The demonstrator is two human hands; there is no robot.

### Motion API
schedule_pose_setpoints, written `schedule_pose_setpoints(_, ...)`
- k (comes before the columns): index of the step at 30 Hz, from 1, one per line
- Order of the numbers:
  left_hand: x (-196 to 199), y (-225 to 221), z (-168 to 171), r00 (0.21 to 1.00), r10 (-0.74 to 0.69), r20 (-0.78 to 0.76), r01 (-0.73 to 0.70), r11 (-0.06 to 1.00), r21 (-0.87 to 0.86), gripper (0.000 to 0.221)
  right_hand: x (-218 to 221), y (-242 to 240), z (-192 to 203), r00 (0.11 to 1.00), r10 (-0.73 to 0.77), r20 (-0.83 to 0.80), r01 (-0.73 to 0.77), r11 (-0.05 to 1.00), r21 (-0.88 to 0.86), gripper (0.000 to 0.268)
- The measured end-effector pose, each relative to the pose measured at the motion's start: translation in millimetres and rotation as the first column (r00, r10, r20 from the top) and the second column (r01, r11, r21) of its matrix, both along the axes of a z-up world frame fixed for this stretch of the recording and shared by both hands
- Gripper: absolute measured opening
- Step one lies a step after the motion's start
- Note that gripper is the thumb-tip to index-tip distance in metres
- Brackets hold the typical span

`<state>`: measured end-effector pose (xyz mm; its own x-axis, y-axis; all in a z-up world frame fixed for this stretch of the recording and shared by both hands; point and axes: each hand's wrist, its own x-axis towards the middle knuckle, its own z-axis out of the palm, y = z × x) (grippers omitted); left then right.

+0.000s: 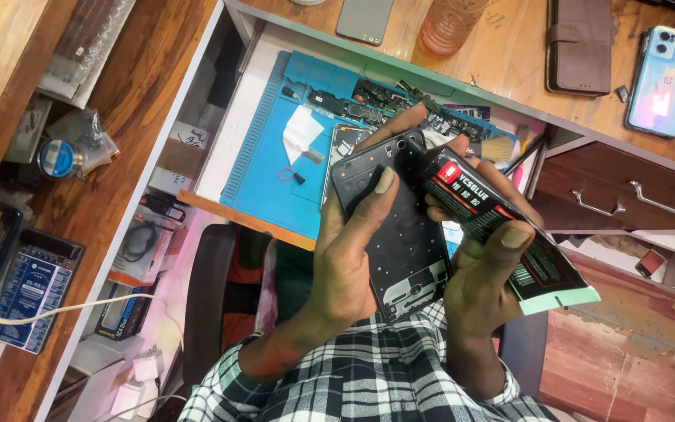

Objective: The person applies adhesive from a tube onto the internal frame of a mobile phone and then picks up a component by hand.

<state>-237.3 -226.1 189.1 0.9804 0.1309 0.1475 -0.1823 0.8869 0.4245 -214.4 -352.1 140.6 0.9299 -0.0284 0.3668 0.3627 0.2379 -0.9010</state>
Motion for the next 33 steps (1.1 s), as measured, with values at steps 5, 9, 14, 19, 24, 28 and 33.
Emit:
schedule_pose_setpoints(5,-0.1,-0.1,-2.0,1.000,0.004,0.009,-0.005,1.000,0.021,0.048,-2.3,-2.5,-0.1,1.000,0.011,0.020,-0.010,1.000,-0.028,0.077)
schedule_pose_setpoints(9,-0.8,-0.3,-0.3,1.000,-0.001,0.010,0.001,1.000,0.014,0.048,-2.1,-3.0,1.6,0.998,-0.019,0.052,0.022,0.998,-0.061,0.076)
schedule_pose_setpoints(14,-1.3,-0.4,2.8,0.997,0.026,-0.070,-0.020,0.996,0.082,0.055,-2.1,-5.8,10.3,0.991,-0.090,0.104,0.113,0.963,-0.245,0.074)
schedule_pose_setpoints(19,-1.8,-0.2,2.4,1.000,0.015,0.005,-0.015,0.998,0.064,0.047,-1.9,-5.2,15.9,0.986,-0.092,0.137,0.131,0.942,-0.309,0.073)
schedule_pose_setpoints(24,-1.8,0.6,0.2,1.000,0.018,0.001,-0.018,0.995,0.102,0.047,-4.1,-3.5,21.6,0.985,-0.132,0.107,0.164,0.905,-0.394,0.075)
schedule_pose_setpoints(28,-1.9,0.4,-1.0,1.000,0.026,0.008,-0.027,0.994,0.107,0.046,-5.7,-2.3,25.9,0.979,-0.171,0.112,0.204,0.870,-0.450,0.078)
schedule_pose_setpoints(33,-2.0,-0.3,-1.0,1.000,0.022,0.005,-0.022,0.995,0.094,0.047,-5.3,-1.1,25.0,0.977,-0.145,0.157,0.199,0.885,-0.422,0.076)
